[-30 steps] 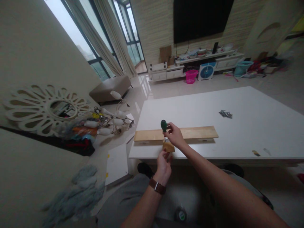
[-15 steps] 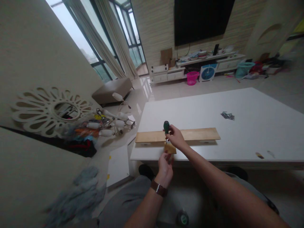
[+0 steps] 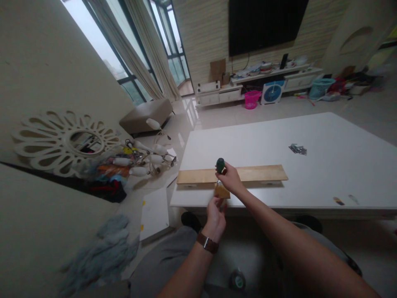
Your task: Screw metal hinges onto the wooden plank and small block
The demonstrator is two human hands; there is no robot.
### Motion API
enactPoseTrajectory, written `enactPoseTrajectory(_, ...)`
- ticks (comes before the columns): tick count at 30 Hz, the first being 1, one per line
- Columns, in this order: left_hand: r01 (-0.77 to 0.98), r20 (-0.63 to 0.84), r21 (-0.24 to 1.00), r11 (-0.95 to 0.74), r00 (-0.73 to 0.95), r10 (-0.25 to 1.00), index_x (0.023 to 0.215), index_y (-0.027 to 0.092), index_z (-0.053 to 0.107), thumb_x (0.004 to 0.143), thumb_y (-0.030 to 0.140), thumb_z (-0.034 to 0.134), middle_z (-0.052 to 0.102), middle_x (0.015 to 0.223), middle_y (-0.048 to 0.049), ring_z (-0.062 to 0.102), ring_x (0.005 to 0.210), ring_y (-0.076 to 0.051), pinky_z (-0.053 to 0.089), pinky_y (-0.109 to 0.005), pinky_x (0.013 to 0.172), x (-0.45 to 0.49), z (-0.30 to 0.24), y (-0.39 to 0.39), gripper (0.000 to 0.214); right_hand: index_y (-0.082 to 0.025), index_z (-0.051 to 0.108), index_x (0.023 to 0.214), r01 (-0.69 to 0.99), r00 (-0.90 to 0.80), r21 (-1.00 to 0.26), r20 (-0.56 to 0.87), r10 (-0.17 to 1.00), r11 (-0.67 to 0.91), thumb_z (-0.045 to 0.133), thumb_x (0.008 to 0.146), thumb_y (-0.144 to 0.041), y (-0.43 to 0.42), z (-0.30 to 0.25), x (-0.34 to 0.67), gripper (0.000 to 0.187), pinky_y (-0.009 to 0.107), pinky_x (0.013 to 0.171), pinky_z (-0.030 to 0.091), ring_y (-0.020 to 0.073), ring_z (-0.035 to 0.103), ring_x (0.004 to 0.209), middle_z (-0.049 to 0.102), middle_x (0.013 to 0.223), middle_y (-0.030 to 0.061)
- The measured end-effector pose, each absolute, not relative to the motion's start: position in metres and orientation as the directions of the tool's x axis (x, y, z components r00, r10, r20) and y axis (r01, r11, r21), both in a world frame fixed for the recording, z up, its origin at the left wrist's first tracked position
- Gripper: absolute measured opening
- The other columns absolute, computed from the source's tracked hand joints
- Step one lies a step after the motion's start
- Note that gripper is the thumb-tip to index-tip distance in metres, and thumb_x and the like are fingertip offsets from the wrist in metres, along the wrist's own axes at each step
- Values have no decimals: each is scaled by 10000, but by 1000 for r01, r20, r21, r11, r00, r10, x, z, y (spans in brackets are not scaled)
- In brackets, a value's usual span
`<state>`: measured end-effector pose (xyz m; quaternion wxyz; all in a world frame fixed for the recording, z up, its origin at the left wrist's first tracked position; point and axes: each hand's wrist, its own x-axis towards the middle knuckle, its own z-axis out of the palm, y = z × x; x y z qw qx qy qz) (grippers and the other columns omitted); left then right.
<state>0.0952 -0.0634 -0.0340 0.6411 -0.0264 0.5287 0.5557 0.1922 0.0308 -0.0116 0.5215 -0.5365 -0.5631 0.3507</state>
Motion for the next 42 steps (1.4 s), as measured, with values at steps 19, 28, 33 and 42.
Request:
enactPoseTrajectory(19, -734, -705, 561, 382, -181, 686, 868, 170, 689, 827, 39, 591, 720, 931, -57, 663, 797, -134, 500, -257, 692, 95, -35, -63, 170, -236, 629, 850, 323, 156, -927, 252, 955, 192, 740, 719, -272, 32, -13, 193, 176, 293, 633, 455, 165, 582, 667, 677, 807, -5)
enactPoseTrajectory(28, -733, -712, 559, 388, -184, 678, 860, 170, 693, 854, 28, 577, 712, 929, -57, 661, 804, -134, 506, -253, 693, 96, -30, -63, 183, -220, 672, 974, 115, 88, -986, 134, 987, 123, 601, 691, -167, 34, -18, 192, 297, 287, 605, 529, 155, 630, 638, 797, 953, 34)
enactPoseTrajectory(33, -724, -708, 572, 386, -197, 679, 868, 173, 698, 810, 21, 580, 707, 908, -53, 659, 815, -136, 496, -252, 685, 97, -30, -63, 201, -225, 617, 953, 49, 63, -996, 83, 995, 80, 601, 715, -186, 31, -9, 191, 242, 272, 543, 533, 140, 674, 608, 760, 1017, 38)
enactPoseTrajectory(42, -745, -707, 544, 386, -159, 689, 838, 158, 682, 845, 15, 560, 704, 918, -52, 645, 784, -132, 492, -261, 672, 96, -30, -63, 188, -224, 639, 827, 298, 178, -941, 221, 959, 162, 768, 701, -291, 32, -17, 193, 192, 324, 674, 495, 187, 620, 701, 718, 834, 23)
